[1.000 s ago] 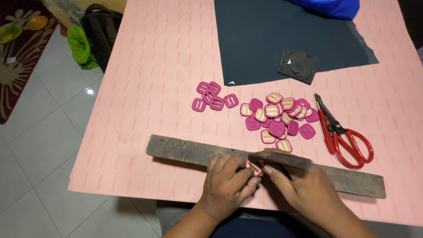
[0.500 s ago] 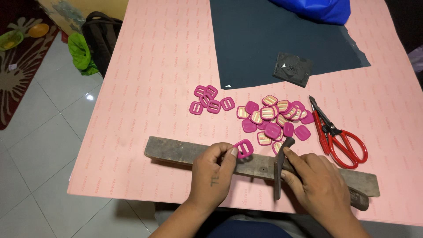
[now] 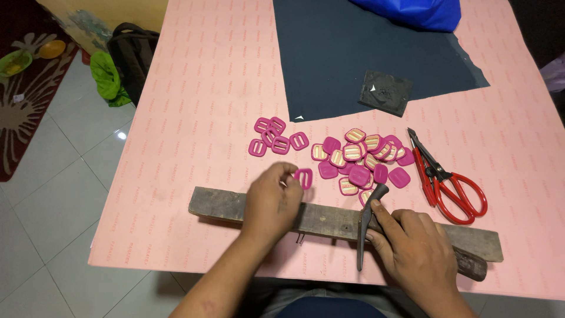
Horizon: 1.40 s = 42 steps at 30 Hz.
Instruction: The person cuts a pink rectangular piece with scissors, then uses a hammer and chisel to carve two parallel slots, forming a buckle shape. They repeat this process on multiple pieces, placing finished buckles aside.
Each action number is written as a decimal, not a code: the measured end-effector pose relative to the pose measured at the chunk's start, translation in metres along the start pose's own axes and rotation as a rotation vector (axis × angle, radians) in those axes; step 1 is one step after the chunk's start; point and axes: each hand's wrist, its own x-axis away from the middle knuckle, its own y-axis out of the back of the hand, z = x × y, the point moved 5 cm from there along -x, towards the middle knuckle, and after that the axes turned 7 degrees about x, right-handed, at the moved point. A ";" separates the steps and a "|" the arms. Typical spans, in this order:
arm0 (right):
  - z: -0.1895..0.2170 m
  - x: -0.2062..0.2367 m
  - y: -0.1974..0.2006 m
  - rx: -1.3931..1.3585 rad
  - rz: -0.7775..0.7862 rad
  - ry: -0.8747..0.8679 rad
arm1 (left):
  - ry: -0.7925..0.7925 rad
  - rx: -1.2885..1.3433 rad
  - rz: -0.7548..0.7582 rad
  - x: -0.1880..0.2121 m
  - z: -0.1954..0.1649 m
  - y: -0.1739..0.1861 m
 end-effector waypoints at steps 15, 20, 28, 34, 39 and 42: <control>0.002 -0.001 0.001 -0.032 -0.069 -0.001 | -0.104 -0.329 0.123 -0.103 0.022 -0.053; 0.003 -0.001 0.001 -0.030 -0.077 0.000 | -0.290 -0.628 0.214 -0.096 0.007 -0.081; 0.004 -0.002 0.005 -0.094 -0.074 0.032 | -0.175 -0.408 0.248 -0.094 0.016 -0.072; 0.002 -0.006 0.007 -0.163 -0.025 0.096 | -0.255 -0.488 0.262 -0.096 0.022 -0.075; 0.004 -0.006 0.013 -0.142 0.011 0.174 | -0.239 -0.424 0.231 -0.094 0.018 -0.071; 0.006 -0.008 0.013 -0.149 0.000 0.163 | -0.150 -0.394 0.251 -0.091 0.010 -0.064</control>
